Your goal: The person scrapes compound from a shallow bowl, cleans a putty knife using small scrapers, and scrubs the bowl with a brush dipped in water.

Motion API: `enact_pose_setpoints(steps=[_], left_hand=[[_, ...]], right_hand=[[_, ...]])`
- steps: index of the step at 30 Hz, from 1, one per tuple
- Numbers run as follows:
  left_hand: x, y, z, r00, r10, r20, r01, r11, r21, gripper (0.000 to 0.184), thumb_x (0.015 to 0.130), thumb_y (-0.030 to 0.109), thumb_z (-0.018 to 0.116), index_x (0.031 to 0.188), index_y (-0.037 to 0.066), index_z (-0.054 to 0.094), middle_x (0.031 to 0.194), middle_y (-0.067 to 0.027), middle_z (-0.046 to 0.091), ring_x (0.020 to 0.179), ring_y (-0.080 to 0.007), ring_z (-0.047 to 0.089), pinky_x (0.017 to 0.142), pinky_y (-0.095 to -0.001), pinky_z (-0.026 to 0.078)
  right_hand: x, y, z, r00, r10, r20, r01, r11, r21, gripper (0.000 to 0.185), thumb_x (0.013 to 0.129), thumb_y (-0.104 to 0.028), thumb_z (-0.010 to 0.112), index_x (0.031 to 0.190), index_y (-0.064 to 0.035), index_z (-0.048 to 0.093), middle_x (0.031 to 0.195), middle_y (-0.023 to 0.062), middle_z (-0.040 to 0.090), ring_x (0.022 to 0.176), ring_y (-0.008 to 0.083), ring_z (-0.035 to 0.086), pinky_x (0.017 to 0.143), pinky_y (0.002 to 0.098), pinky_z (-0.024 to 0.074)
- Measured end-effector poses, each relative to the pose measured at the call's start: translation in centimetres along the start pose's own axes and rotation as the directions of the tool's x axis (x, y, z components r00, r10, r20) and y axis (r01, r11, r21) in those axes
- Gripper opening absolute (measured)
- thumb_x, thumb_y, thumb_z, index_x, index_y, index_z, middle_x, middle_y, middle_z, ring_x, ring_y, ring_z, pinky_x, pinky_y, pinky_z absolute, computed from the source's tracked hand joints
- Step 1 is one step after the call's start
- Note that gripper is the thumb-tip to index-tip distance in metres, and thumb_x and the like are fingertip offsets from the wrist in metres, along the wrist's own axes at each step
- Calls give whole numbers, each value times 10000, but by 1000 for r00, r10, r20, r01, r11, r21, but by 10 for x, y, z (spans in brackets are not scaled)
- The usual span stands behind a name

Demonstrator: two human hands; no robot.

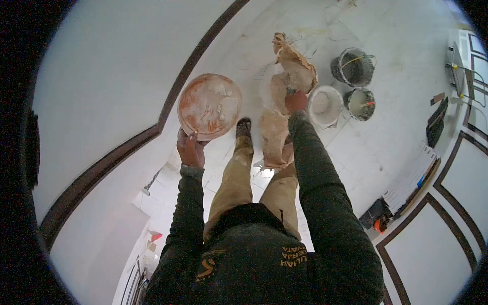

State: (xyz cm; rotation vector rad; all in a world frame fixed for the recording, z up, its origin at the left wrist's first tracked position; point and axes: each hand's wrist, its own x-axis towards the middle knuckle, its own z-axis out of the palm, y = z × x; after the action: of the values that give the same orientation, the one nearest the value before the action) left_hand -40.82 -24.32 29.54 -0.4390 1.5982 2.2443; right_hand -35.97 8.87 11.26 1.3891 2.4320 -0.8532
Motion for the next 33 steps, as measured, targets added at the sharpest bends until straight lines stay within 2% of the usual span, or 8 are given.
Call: enact_pose_setpoints(steps=[2,5,6,11,13,14,16,33], left_hand=[[-3,2,-10,1000,-13,-7,13,1000,27,495,809,101,534,1257,-34,374,1171,-181,518,1016,-283,594,810,-418,564],[-4,5,-17,999,-26,-26,27,998,52,481,813,101,532,1253,-19,380,1179,-170,516,1016,-278,597,826,-425,559],[-5,5,-17,999,-33,-12,33,999,28,485,812,95,535,1255,-21,378,1183,-170,514,1026,-281,593,832,-427,558],[-2,0,-12,999,-47,0,47,998,-37,522,805,85,555,1275,-34,363,1195,-171,506,1054,-277,579,846,-433,552],[-1,1,-9,998,-64,1,64,998,-25,522,807,86,553,1278,-33,362,1203,-171,502,1052,-272,579,840,-426,556],[-1,2,-6,998,-57,10,57,998,-27,519,807,83,550,1277,-33,364,1199,-173,506,1046,-272,583,835,-420,559],[-3,4,-2,998,-48,31,49,998,-38,516,807,79,547,1276,-32,365,1195,-175,509,1041,-273,587,830,-413,562],[-26,-15,56,993,-95,72,99,994,-53,473,807,71,543,1236,-43,379,1143,-179,528,997,-281,607,789,-398,579]], right_hand=[[15,7,20,980,-187,-65,189,982,14,236,748,-159,625,842,58,638,725,241,626,715,390,625,622,476,462],[44,26,54,982,-189,-19,190,978,86,220,738,-148,636,837,48,644,718,243,620,688,377,624,614,489,460],[42,20,48,967,-256,-5,255,965,-55,220,753,-121,615,906,30,660,706,203,625,647,306,621,589,456,459],[33,-3,16,966,-161,201,126,976,178,284,806,-96,601,1071,-6,649,707,115,636,583,199,583,517,353,443],[13,-13,-3,965,-74,251,-100,781,616,234,842,-126,619,1018,26,645,702,83,621,537,143,537,460,317,400],[7,-10,-2,966,-75,248,-97,782,615,234,842,-126,619,1018,26,645,702,83,621,537,143,537,460,317,400],[-1,1,-1,941,-42,336,-282,452,846,188,869,-139,614,917,42,632,702,44,593,507,96,469,428,271,334],[-91,41,-98,963,-33,268,-251,253,934,194,894,-152,583,1003,7,563,785,19,590,498,54,402,422,207,306]])
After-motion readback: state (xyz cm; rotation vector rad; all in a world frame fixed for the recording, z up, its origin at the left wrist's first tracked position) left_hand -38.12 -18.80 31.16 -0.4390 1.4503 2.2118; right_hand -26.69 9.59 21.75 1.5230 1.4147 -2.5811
